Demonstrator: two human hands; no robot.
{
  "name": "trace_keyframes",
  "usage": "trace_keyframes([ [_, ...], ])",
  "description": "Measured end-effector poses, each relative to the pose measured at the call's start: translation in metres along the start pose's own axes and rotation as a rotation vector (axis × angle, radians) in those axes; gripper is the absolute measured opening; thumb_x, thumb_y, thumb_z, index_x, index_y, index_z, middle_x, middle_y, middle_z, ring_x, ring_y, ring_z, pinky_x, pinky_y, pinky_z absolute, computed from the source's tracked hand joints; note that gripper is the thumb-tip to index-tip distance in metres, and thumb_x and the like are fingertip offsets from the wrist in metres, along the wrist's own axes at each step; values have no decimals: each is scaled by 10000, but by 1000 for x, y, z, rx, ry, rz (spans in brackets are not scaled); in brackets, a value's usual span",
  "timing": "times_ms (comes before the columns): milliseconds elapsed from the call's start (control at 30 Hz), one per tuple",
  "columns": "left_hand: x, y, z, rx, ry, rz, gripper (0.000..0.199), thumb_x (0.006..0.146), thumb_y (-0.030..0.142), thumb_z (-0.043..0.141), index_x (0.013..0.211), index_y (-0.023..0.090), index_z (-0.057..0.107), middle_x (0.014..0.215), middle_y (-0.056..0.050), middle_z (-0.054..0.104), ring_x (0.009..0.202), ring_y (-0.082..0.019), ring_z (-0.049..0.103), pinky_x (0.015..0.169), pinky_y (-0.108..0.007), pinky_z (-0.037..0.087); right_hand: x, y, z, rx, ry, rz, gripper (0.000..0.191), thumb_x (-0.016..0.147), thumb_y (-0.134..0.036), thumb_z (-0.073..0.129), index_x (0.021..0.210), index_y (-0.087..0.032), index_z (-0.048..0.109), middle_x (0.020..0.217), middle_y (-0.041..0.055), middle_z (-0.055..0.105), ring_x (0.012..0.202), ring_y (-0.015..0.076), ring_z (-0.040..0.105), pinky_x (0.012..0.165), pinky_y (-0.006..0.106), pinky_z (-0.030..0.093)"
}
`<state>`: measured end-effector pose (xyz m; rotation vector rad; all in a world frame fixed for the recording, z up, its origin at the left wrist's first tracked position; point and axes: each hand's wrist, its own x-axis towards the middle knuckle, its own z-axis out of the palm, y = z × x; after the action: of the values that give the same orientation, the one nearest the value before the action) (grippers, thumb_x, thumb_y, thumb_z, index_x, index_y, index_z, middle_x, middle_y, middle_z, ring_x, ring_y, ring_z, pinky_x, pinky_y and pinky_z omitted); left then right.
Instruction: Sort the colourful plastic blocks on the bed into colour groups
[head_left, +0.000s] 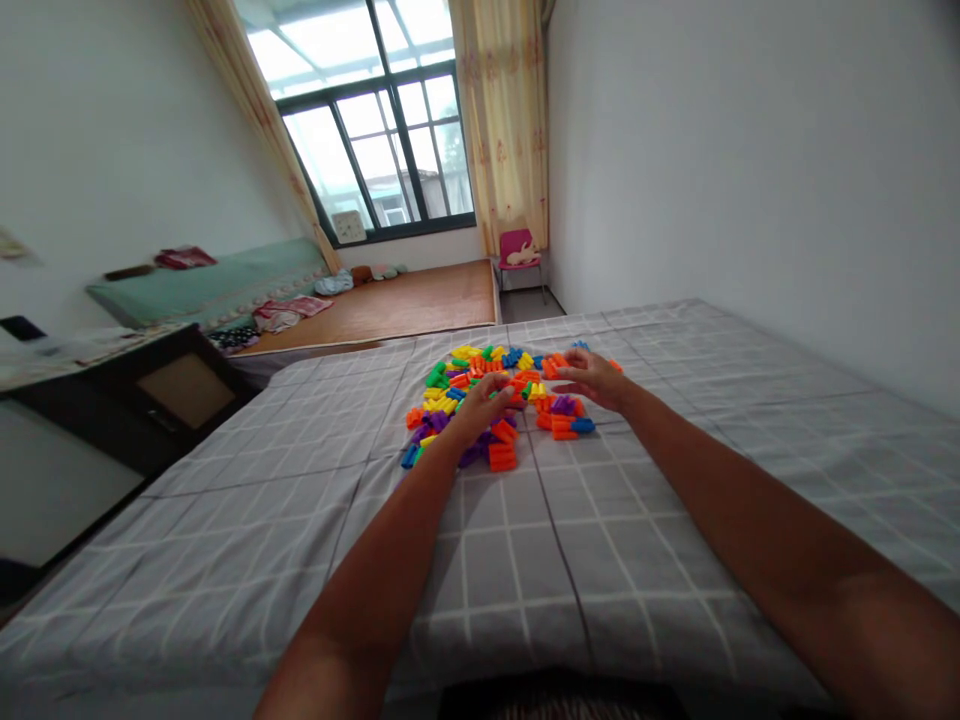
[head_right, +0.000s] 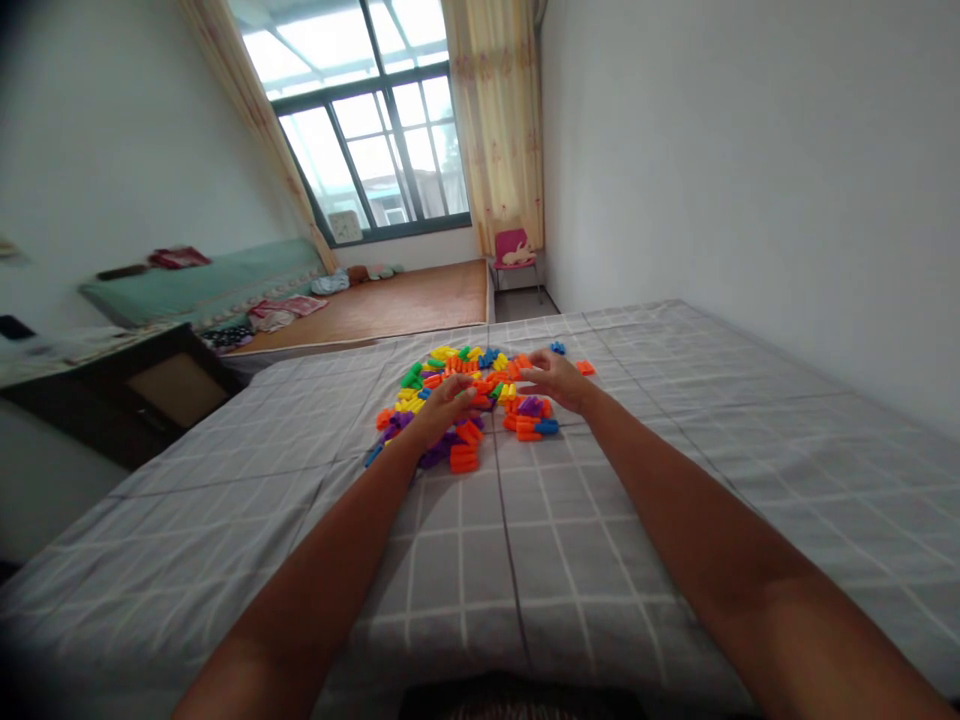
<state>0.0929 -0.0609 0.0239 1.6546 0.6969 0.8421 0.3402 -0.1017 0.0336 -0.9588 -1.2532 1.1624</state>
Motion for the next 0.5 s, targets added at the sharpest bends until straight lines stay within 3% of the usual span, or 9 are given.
trace_keyframes([
  [133, 0, 1, -4, 39, -6, 113, 399, 694, 379, 749, 974, 167, 561, 1041, -50, 643, 949, -161, 629, 841, -297, 507, 1, -33, -19, 30, 119, -162, 435, 653, -407, 795, 930, -222, 516, 1085, 39, 641, 1003, 203, 651, 856, 384, 573],
  [267, 9, 4, -6, 146, -28, 109, 350, 730, 304, 699, 1021, 168, 559, 963, -41, 660, 919, -154, 627, 838, -300, 500, 8, -60, -74, -174, 242, -186, 414, 640, -402, 784, 890, -214, 513, 973, 28, 663, 864, 173, 659, 759, 341, 563],
  [400, 35, 12, 9, 419, -99, 172, 309, 748, 226, 651, 1043, 164, 583, 1023, -56, 661, 955, -164, 621, 865, -307, 505, 12, -52, -140, -693, 377, -29, 346, 609, -322, 761, 836, -187, 539, 918, 63, 671, 761, 177, 625, 668, 316, 509],
  [500, 66, 16, 30, 632, -89, 220, 435, 723, 185, 672, 1148, 177, 578, 1111, -65, 653, 1032, -179, 608, 921, -321, 493, 11, -27, -170, -1171, 411, 82, 257, 585, -221, 725, 799, -190, 586, 849, 43, 676, 731, 174, 600, 656, 285, 466],
])
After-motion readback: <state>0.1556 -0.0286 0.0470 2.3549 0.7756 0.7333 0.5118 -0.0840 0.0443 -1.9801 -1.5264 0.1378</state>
